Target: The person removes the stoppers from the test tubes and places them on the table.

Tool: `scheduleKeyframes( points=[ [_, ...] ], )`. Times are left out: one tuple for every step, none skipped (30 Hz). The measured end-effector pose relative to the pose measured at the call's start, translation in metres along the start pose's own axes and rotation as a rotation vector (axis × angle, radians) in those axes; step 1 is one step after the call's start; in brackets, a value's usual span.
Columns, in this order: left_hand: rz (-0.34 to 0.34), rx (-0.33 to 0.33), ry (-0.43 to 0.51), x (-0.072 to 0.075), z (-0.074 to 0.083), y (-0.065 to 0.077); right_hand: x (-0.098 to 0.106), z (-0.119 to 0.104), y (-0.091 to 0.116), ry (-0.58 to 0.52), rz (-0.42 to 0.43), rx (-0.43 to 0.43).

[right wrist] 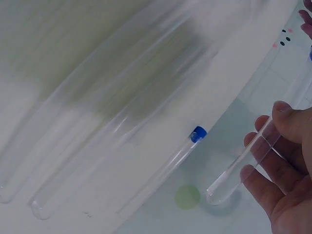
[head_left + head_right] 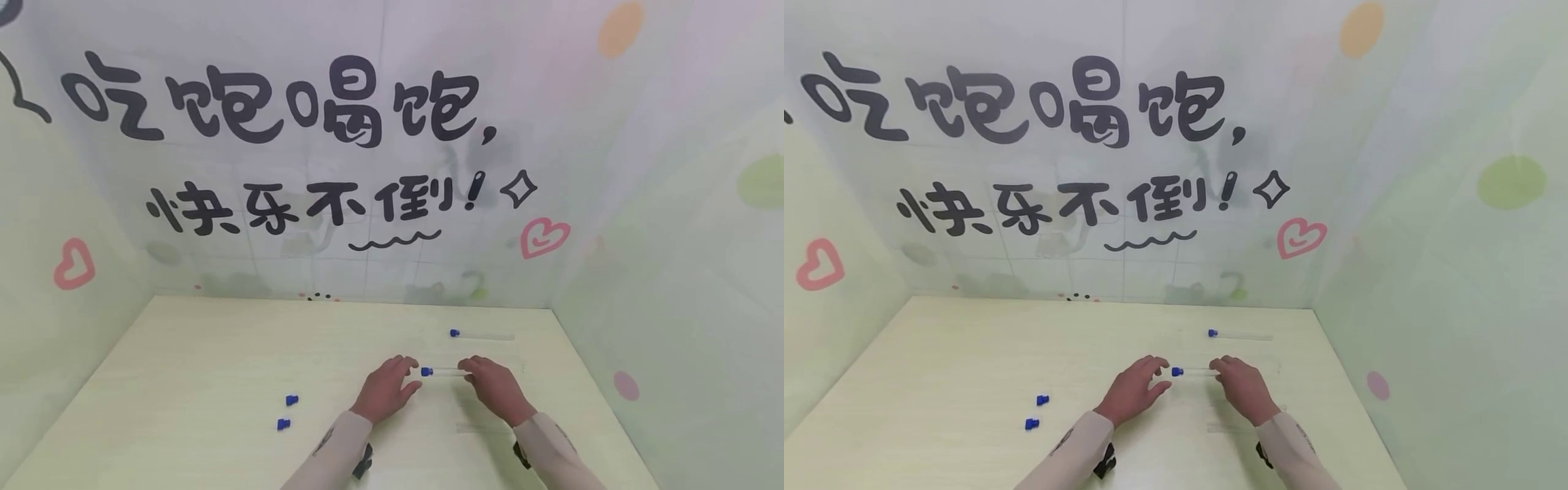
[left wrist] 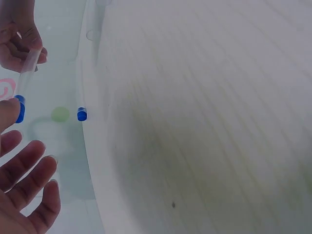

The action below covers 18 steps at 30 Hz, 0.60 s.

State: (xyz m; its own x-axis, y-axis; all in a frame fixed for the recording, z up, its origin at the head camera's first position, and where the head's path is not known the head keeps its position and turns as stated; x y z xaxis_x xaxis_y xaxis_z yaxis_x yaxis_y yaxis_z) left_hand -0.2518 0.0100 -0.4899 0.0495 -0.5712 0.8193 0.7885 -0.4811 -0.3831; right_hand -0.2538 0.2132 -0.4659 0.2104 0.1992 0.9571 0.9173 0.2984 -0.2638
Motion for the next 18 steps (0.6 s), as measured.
scheduleKeyframes(
  points=[
    [0.001, -0.004, -0.008, 0.002, 0.001, 0.001, 0.001, -0.002, 0.000, 0.001, 0.000, 0.006],
    [0.000, -0.008, -0.017, 0.003, 0.001, 0.002, 0.002, -0.005, 0.000, 0.001, -0.002, 0.011],
    [0.000, -0.011, -0.027, 0.004, 0.001, 0.003, 0.003, -0.007, 0.000, -0.002, -0.005, 0.019],
    [0.001, -0.013, -0.035, 0.005, 0.002, 0.003, 0.004, -0.008, 0.000, -0.003, -0.008, 0.027],
    [-0.001, -0.014, -0.037, 0.005, 0.002, 0.002, 0.004, -0.009, 0.000, -0.006, -0.011, 0.038],
    [-0.005, -0.013, -0.043, 0.005, 0.003, 0.002, 0.004, -0.010, 0.001, -0.004, -0.011, 0.050],
    [-0.006, -0.013, -0.045, 0.005, 0.003, 0.003, 0.004, -0.011, 0.001, -0.006, -0.009, 0.065],
    [-0.004, -0.015, -0.046, 0.005, 0.003, 0.003, 0.005, -0.012, 0.001, -0.010, -0.007, 0.076],
    [0.001, -0.018, -0.048, 0.006, 0.003, 0.003, 0.006, -0.014, 0.001, -0.013, -0.003, 0.092],
    [0.005, -0.019, -0.050, 0.006, 0.003, 0.004, 0.007, -0.015, 0.001, -0.017, 0.002, 0.105],
    [0.011, -0.022, -0.050, 0.007, 0.003, 0.004, 0.008, -0.017, 0.001, -0.020, 0.006, 0.120],
    [0.019, -0.026, -0.052, 0.007, 0.003, 0.005, 0.009, -0.019, 0.002, -0.029, 0.011, 0.135],
    [0.021, -0.023, -0.048, 0.007, 0.002, 0.007, 0.010, -0.021, 0.001, -0.036, 0.011, 0.148],
    [0.019, -0.021, -0.046, 0.007, 0.002, 0.008, 0.011, -0.023, 0.002, -0.044, 0.007, 0.160],
    [0.012, -0.022, -0.049, 0.007, 0.002, 0.010, 0.011, -0.025, 0.002, -0.047, 0.001, 0.171],
    [0.001, -0.025, -0.049, 0.006, 0.001, 0.011, 0.011, -0.027, 0.002, -0.047, -0.008, 0.178],
    [-0.016, -0.028, -0.056, 0.004, 0.001, 0.013, 0.011, -0.029, 0.002, -0.049, -0.016, 0.182],
    [-0.033, -0.034, -0.063, 0.003, 0.001, 0.015, 0.010, -0.030, 0.003, -0.046, -0.023, 0.182]
  ],
)
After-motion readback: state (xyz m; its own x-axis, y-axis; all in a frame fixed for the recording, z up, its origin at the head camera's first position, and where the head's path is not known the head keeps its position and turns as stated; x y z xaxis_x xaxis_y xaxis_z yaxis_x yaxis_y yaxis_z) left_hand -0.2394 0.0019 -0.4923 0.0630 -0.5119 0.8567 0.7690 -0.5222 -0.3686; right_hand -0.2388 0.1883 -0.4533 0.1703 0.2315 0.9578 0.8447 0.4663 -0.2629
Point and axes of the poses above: each hand's wrist, its own y-axis away from the middle knuckle, its own x-axis out of the back of the hand, z = x × y, the point moved 3 cm from there along -y, towards the middle knuckle, and after that the axes turned 8 degrees about -x, right-handed, at the moved point
